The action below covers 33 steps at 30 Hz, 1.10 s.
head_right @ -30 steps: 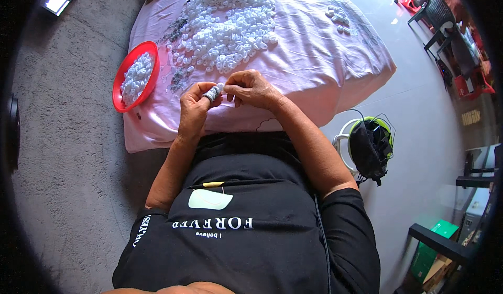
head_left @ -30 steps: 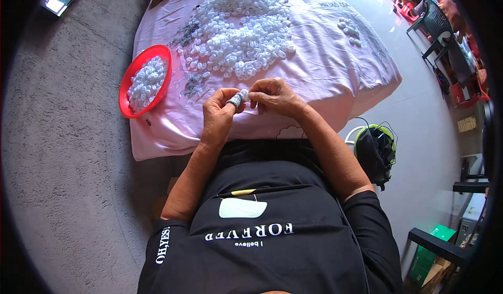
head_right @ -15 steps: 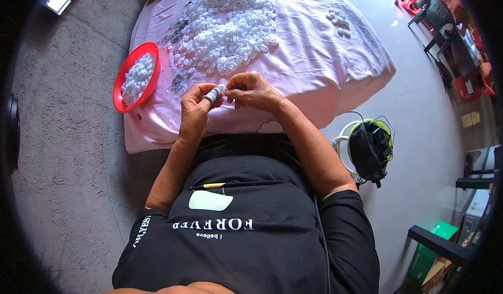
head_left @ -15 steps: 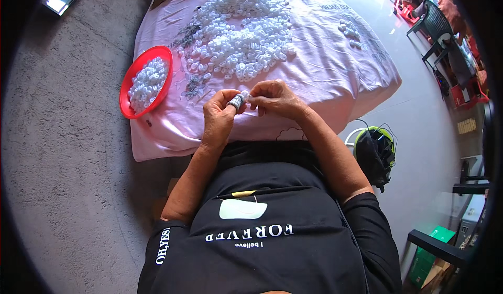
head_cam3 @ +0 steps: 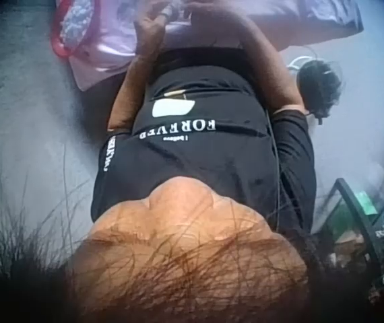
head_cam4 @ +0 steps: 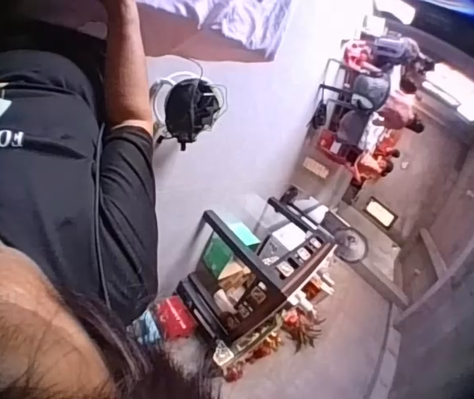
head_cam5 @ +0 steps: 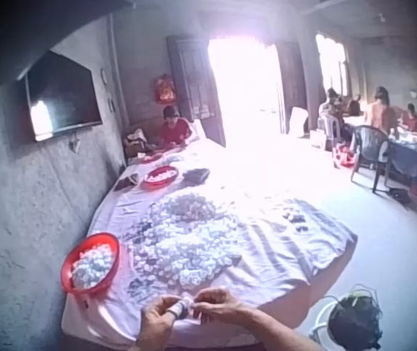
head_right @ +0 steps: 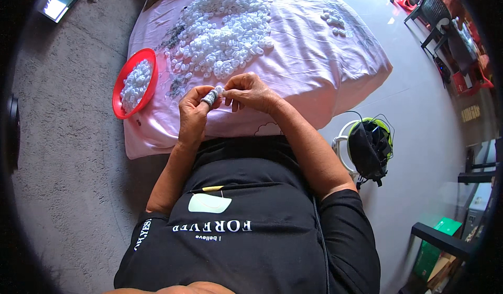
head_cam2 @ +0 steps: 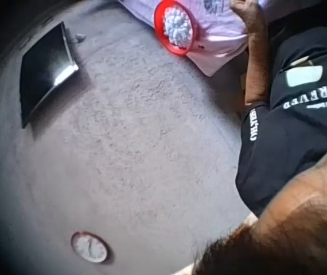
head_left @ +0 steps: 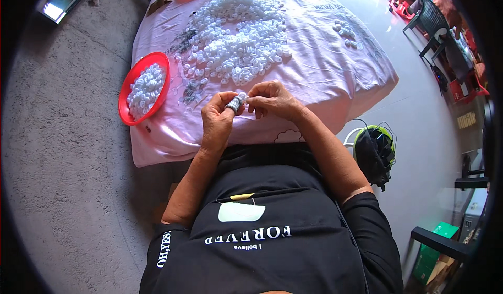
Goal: The person assembles plastic cord locks by fitting small plastic components together by hand.
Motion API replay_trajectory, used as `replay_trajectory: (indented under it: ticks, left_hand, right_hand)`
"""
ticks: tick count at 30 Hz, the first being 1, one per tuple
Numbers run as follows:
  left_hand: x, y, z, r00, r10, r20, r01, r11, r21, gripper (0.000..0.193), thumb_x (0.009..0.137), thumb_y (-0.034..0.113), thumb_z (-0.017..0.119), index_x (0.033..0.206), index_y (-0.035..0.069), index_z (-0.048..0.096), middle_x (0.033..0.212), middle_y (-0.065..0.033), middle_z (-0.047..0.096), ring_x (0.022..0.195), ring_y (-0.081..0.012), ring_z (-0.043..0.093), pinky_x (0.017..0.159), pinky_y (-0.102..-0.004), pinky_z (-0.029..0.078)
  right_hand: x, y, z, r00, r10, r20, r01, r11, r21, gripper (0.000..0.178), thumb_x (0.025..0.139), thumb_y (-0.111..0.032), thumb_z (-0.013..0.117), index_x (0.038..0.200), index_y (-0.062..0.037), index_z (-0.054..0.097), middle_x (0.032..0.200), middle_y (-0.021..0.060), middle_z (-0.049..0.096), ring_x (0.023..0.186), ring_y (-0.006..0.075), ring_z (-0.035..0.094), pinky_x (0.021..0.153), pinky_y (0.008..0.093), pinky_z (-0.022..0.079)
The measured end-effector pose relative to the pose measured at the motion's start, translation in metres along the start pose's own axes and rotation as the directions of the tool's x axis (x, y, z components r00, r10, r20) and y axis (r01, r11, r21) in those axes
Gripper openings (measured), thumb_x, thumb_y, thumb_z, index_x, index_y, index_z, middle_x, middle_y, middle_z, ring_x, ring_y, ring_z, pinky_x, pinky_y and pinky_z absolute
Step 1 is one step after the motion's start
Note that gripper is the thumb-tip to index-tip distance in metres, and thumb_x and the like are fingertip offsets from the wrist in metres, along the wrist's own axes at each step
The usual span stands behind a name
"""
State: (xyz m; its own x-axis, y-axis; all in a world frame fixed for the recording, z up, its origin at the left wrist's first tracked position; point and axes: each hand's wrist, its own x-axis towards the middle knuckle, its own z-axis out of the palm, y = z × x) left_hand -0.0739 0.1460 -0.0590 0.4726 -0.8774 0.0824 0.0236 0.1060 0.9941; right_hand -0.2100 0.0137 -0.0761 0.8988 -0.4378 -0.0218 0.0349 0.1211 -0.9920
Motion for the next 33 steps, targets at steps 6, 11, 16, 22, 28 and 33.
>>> replay_trajectory:
  ticks: [6,11,16,22,28,33]
  left_hand:
    - [0.002,0.001,0.002,1.0,0.029,-0.005,-0.028,0.999,0.029,0.017,0.09,-0.004,0.052,0.104,-0.004,0.062,0.093,-0.0085,0.066,0.08,-0.0133,0.064,0.076,-0.0262,0.054]
    - [0.004,0.006,0.006,0.997,0.077,0.016,-0.078,0.991,0.111,0.017,0.089,-0.006,0.052,0.102,-0.004,0.063,0.092,-0.0087,0.067,0.08,-0.0129,0.064,0.078,-0.0257,0.053]
    - [0.005,0.006,0.007,0.994,0.102,0.028,-0.106,0.973,0.206,0.02,0.087,-0.01,0.051,0.103,-0.005,0.063,0.094,-0.0094,0.067,0.084,-0.0133,0.064,0.081,-0.0266,0.052]
    - [0.003,0.006,0.01,0.986,0.138,0.091,-0.155,0.962,0.226,0.029,0.081,-0.017,0.051,0.106,-0.004,0.058,0.098,-0.0092,0.065,0.09,-0.0138,0.064,0.083,-0.0262,0.052]
    - [0.005,0.003,0.013,0.986,0.158,0.06,-0.169,0.921,0.35,0.029,0.079,-0.016,0.054,0.104,-0.001,0.057,0.094,-0.0069,0.064,0.087,-0.0132,0.065,0.082,-0.0258,0.052]
    - [0.004,0.01,0.016,0.964,0.261,0.045,-0.245,0.815,0.525,0.027,0.077,-0.013,0.059,0.101,0.0,0.059,0.089,-0.0058,0.065,0.083,-0.0119,0.064,0.077,-0.0269,0.053]
  right_hand:
    - [0.001,0.002,-0.001,1.0,-0.019,-0.004,0.019,0.999,0.049,0.021,0.09,-0.021,0.066,0.094,-0.0007,0.066,0.076,0.0055,0.068,0.06,0.0095,0.064,0.053,0.0212,0.048]
    - [0.001,0.002,-0.002,0.998,-0.052,-0.021,0.054,0.996,0.077,0.019,0.091,-0.019,0.065,0.094,-0.0004,0.066,0.076,0.0059,0.068,0.06,0.0099,0.064,0.052,0.0209,0.048]
    - [-0.001,0.001,-0.002,0.996,-0.071,-0.052,0.076,0.992,0.098,0.018,0.091,-0.019,0.065,0.093,-0.0012,0.066,0.075,0.0052,0.068,0.06,0.0093,0.064,0.052,0.0203,0.047]
    - [-0.003,-0.003,0.001,0.995,-0.073,-0.063,0.079,0.992,0.095,0.018,0.09,-0.02,0.065,0.091,-0.0025,0.066,0.074,0.0036,0.067,0.06,0.0087,0.064,0.052,0.0199,0.048]
    - [0.0,0.003,0.001,0.994,-0.055,-0.09,0.064,0.994,0.094,0.018,0.09,-0.02,0.065,0.092,-0.0025,0.067,0.073,0.0039,0.067,0.06,0.0093,0.064,0.052,0.0204,0.049]
    - [0.003,0.005,-0.001,0.993,-0.069,-0.094,0.08,0.99,0.113,0.018,0.09,-0.018,0.064,0.092,-0.0004,0.067,0.074,0.0072,0.068,0.06,0.0109,0.065,0.053,0.0218,0.051]
